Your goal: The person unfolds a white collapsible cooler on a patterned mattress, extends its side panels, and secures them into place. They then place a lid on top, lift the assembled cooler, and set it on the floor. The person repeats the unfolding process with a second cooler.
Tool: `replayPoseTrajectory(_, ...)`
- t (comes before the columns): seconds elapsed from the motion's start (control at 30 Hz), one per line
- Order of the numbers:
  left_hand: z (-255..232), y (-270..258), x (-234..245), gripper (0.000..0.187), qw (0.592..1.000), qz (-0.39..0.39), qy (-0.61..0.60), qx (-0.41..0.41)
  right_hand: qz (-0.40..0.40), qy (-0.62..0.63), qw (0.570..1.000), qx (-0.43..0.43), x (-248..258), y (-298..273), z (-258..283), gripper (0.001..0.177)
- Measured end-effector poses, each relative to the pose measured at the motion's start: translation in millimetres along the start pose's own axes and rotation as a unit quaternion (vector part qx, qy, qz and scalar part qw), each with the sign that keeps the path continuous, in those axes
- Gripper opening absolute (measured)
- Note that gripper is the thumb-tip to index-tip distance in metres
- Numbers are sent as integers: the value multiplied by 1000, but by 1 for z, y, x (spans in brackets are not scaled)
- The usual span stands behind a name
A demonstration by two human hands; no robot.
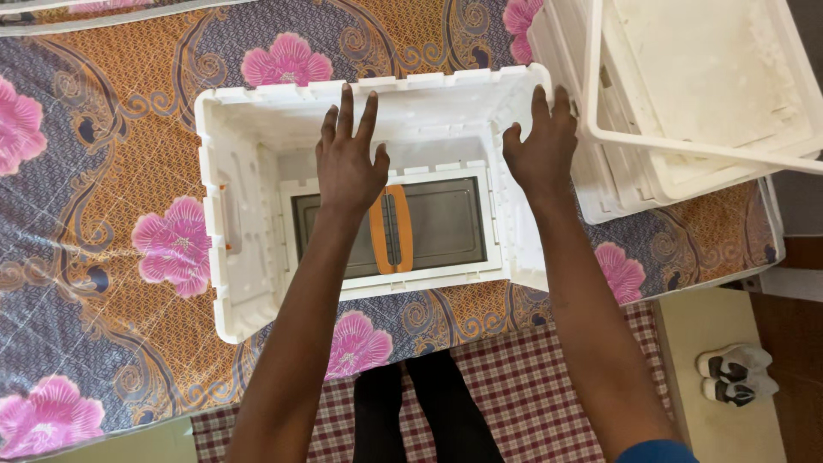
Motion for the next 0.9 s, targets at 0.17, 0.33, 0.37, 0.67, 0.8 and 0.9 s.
replayPoseTrajectory(0.17,-1,4,-17,87,999,34,3,16,-8,34,999,7,-5,-6,-5,64)
replayPoseTrajectory(0.33,1,3,-21,91,1000,18,4,19,-13,38,999,13,-8,-7,-7,61)
replayPoseTrajectory(0.37,2,4,-22,91,999,20,6,24,-11,48,999,10,-9,-7,-8,61)
replayPoseTrajectory(0.67,3,4,-28,91,1000,2,0,30,-25,40,999,19,-1,-8,-12,58)
replayPoseTrajectory(0.8,1,6,-33,91,999,-4,-30,33,-24,23,999,18,-6,-13,2,62)
replayPoseTrajectory(0.9,4,1,-32,87,999,-18,-46,18,-16,9,1000,9,-9,-14,5,63)
Point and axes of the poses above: each hand's wrist, its own y-axis towards the middle knuckle, its own x-axis out of the back of the hand, z = x × y, the point moved 5 cm from there along y, towards the middle knuckle, and after that the axes turned 9 degrees about -x, right-handed, at the moved point
